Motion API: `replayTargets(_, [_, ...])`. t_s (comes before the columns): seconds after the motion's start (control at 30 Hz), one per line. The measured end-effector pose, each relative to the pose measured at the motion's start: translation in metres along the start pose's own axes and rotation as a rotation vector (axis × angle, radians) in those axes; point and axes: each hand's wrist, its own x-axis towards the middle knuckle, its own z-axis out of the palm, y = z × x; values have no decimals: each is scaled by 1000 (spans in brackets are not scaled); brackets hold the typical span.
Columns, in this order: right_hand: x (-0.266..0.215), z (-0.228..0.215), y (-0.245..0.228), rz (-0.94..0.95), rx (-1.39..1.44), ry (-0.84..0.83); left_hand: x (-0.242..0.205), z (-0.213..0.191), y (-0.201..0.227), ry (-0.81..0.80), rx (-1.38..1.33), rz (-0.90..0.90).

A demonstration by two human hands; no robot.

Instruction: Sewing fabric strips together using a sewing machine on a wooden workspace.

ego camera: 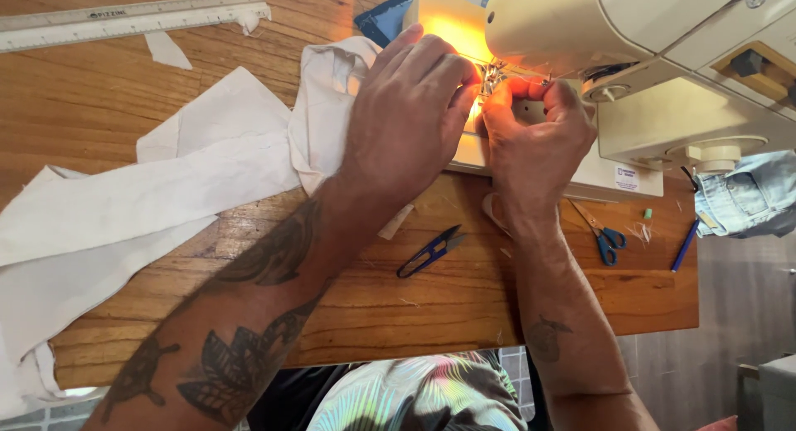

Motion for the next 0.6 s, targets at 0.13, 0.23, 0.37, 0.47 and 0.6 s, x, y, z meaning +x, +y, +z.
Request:
replayTargets(0.13, [1, 0, -15, 188, 230, -40, 0, 0, 0, -2, 6, -5])
replayTargets(0.23, [0, 3, -4, 52, 67, 11, -1, 2, -1, -8, 13, -5])
replayTargets(0.37, [2, 3, -5, 46, 39, 20, -1, 3, -2, 3, 4, -7])
replayTargets(0.47, [2, 3, -3, 36, 48, 13, -1, 3, -2, 5, 2, -4])
replayTargets(0.6, [2, 5, 9, -84, -35, 34, -1, 2, -2, 3, -3, -3])
